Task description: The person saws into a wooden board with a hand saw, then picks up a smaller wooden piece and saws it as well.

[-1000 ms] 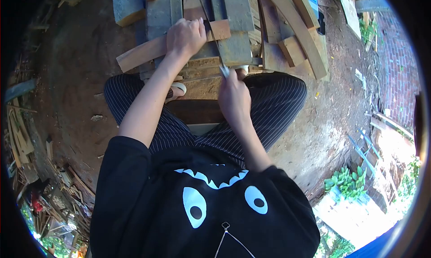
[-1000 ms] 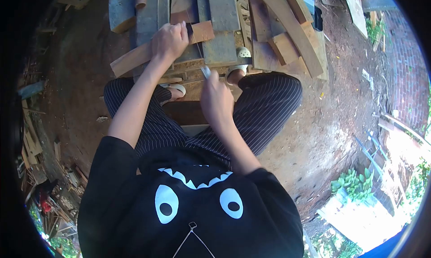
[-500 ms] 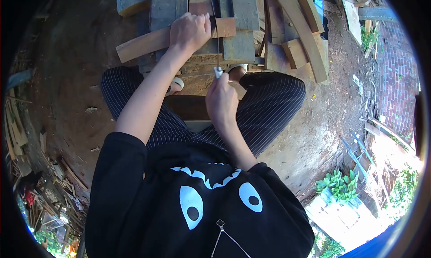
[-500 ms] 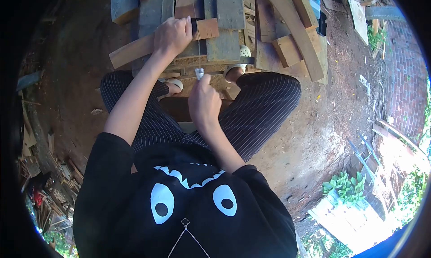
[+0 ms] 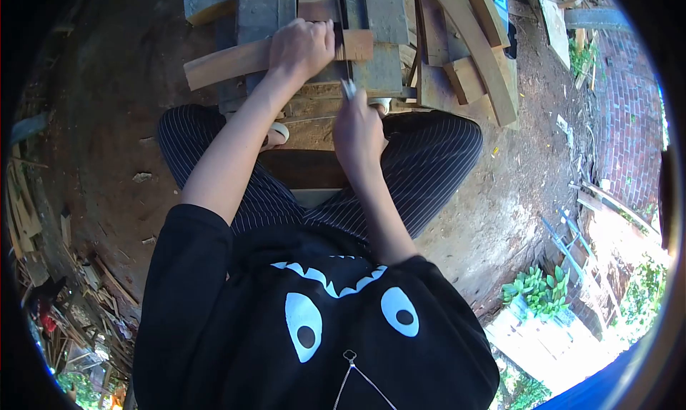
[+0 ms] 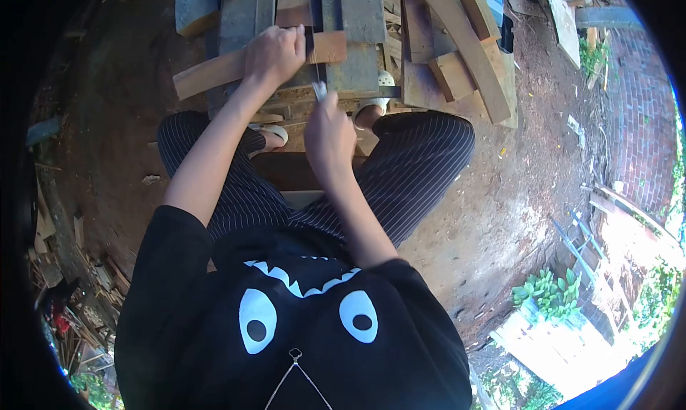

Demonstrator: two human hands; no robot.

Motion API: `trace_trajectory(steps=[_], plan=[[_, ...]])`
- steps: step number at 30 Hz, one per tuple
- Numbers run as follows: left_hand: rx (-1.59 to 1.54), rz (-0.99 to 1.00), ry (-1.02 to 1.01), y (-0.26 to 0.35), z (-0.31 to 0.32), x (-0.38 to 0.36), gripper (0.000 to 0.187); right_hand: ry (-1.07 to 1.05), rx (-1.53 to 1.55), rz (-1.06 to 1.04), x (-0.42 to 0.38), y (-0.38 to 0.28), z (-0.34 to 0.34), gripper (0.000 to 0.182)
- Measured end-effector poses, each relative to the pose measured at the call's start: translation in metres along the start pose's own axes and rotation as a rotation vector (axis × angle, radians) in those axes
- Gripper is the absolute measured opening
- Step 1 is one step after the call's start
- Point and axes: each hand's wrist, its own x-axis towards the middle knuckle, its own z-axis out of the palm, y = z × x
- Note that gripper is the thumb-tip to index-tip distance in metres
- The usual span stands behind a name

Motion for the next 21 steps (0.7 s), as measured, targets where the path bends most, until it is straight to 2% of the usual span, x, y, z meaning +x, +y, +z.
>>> trace_trajectory(steps=[3,6,9,13,16,21], plan=[[0.023,-0.019,-0.021,0.0,0.001,-0.001,0.037,0.038,0.023,-0.011,0.01,-0.007,0.004,0.015],[0.01,-0.033,-0.024,0.0,-0.001,-0.003,0.036,-0.002,0.056,-0.008,-0.034,0.012,-0.014,0.015],[-0.017,-0.018,-0.025,0.0,-0.001,-0.002,0.036,0.047,0.063,-0.058,-0.027,0.01,-0.009,0.016],[-0.008,0.002,0.013,-0.005,0.003,-0.001,0.037,0.068,0.008,-0.013,0.018,-0.009,0.008,0.017],[0.03,-0.063,-0.001,-0.003,0.003,0.0,0.037,-0.008,0.019,0.034,-0.021,0.0,-0.006,0.017],[-0.023,-0.017,-0.011,-0.002,0.001,-0.001,0.037,-0.058,0.043,0.05,-0.043,0.01,-0.015,0.018]])
